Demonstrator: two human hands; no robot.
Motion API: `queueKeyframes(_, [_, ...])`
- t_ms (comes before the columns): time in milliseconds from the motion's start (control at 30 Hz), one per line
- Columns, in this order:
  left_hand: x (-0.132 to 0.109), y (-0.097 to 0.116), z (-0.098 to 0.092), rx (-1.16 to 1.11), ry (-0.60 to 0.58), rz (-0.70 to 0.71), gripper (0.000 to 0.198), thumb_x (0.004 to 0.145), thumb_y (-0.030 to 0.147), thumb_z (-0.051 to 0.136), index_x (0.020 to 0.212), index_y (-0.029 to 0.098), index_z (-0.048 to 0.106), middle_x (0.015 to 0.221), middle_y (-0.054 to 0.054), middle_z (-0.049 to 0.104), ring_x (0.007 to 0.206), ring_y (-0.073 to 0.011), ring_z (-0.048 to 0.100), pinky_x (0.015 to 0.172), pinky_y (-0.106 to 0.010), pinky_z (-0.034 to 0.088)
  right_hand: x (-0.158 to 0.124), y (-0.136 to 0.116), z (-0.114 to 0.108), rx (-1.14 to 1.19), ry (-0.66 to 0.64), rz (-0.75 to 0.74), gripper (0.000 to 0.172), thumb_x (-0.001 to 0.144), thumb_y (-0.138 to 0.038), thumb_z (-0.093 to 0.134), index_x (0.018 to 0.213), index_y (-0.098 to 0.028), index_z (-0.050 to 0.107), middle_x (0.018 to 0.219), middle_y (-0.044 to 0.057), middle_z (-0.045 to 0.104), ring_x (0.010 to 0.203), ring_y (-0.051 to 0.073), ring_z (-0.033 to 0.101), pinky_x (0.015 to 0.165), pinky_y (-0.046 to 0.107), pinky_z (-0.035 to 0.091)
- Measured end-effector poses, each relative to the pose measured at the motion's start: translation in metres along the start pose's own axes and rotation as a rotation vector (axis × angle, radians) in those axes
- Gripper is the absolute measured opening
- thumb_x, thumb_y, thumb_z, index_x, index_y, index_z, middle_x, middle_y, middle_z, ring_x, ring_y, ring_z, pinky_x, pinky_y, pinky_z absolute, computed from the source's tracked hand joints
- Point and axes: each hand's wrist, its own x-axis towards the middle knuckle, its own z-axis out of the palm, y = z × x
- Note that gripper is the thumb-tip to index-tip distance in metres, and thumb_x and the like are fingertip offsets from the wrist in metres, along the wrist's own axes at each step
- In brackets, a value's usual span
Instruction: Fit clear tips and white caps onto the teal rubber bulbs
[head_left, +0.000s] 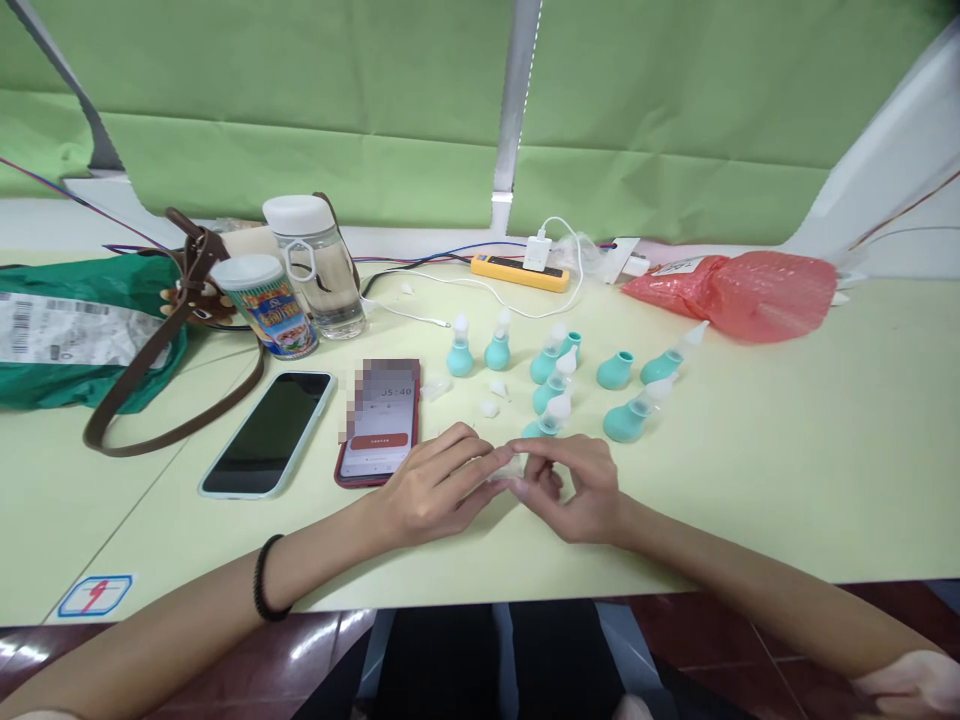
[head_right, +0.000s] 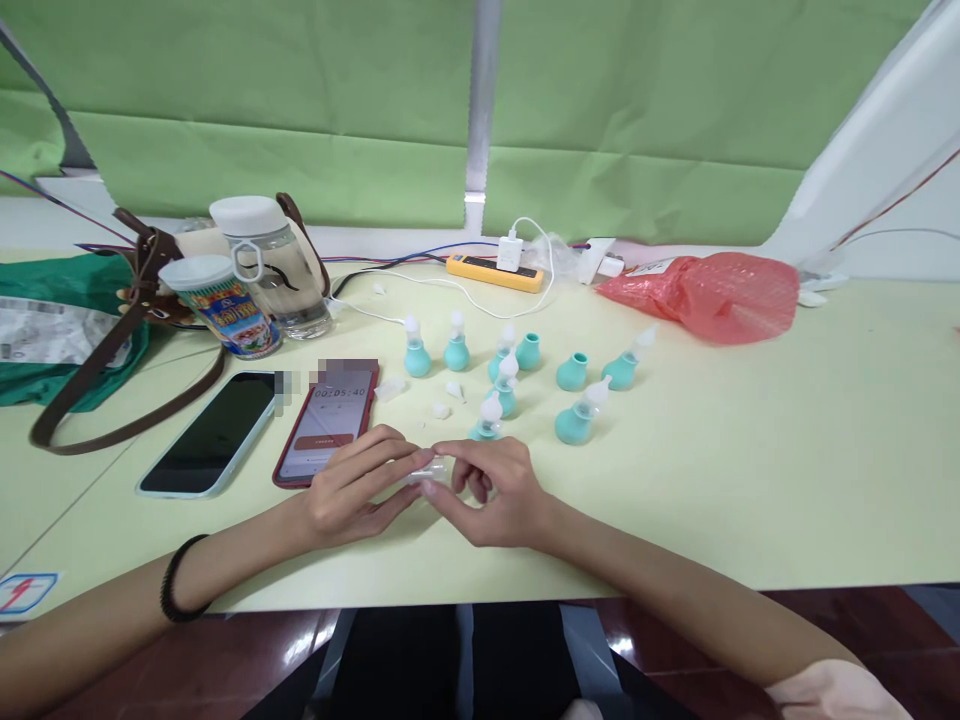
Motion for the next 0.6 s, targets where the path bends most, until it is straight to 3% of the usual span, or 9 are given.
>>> queueKeyframes(133, [-0.001,-0.001,0.000,0.012,0.015,-0.095,0.039,0.070,0.008,0.059,0.107,0.009,0.047,0.078,-0.009,0.057,0.072,-0.0158,0.051,0.058,-0.030,0.047,0.018,0.003,-0.040,-0.461,0.126,-0.289,0.018,0.064,-0.026,0.058,0.081,-0.020,0.058,0.047,-0.003,0.053,0.042,0.009,0.050,0.041,0.020,0.038])
queueKeyframes(200, [-0.001,-0.001,0.000,0.016,0.022,-0.129,0.039,0.072,0.008,0.057,0.109,0.010,0.045,0.081,-0.010,0.056,0.074,-0.0156,0.051,0.060,-0.030,0.047,0.032,0.012,-0.067,-0.653,0.265,-0.136,0.011,0.065,-0.024,0.058,0.075,-0.019,0.060,0.049,-0.002,0.054,0.043,0.009,0.050,0.042,0.020,0.039])
queueKeyframes(233, [-0.001,-0.001,0.000,0.016,0.024,-0.138,0.040,0.073,0.008,0.056,0.110,0.010,0.044,0.082,-0.010,0.056,0.074,-0.0156,0.051,0.060,-0.030,0.047,0.039,0.019,-0.080,-0.663,0.411,-0.034,0.013,0.067,-0.021,0.056,0.079,-0.017,0.061,0.053,0.000,0.056,0.047,0.010,0.053,0.048,0.021,0.042])
queueKeyframes(267, [0.000,-0.001,0.000,0.015,0.028,-0.144,0.040,0.073,0.008,0.056,0.112,0.010,0.043,0.083,-0.010,0.056,0.074,-0.0155,0.051,0.061,-0.030,0.047,0.045,0.026,-0.092,-0.622,0.456,0.097,0.017,0.070,-0.021,0.054,0.084,-0.016,0.061,0.061,0.003,0.060,0.054,0.011,0.056,0.053,0.023,0.046])
queueKeyframes(333, [0.000,0.000,0.000,0.009,0.042,-0.152,0.042,0.073,0.008,0.056,0.113,0.009,0.042,0.083,-0.010,0.057,0.073,-0.0153,0.051,0.062,-0.031,0.047,0.054,0.041,-0.112,-0.543,0.362,0.338,0.020,0.071,-0.025,0.053,0.088,-0.016,0.061,0.077,0.006,0.063,0.061,0.012,0.059,0.057,0.024,0.048])
queueKeyframes(467, [0.002,0.001,0.000,-0.023,0.067,-0.177,0.038,0.071,0.007,0.058,0.106,0.009,0.044,0.081,-0.009,0.058,0.071,-0.0151,0.051,0.060,-0.030,0.046,0.058,0.063,-0.128,-0.529,0.024,0.786,0.027,0.067,-0.035,0.058,0.090,-0.020,0.059,0.079,0.003,0.064,0.052,0.013,0.060,0.057,0.028,0.050])
queueKeyframes(600, [0.004,0.003,-0.001,-0.059,0.093,-0.206,0.029,0.069,0.007,0.060,0.095,0.010,0.048,0.075,-0.007,0.058,0.068,-0.0142,0.052,0.058,-0.029,0.046,0.056,0.076,-0.126,-0.517,-0.223,0.945,0.042,0.063,-0.042,0.060,0.098,-0.022,0.055,0.093,0.004,0.062,0.047,0.011,0.059,0.058,0.029,0.051])
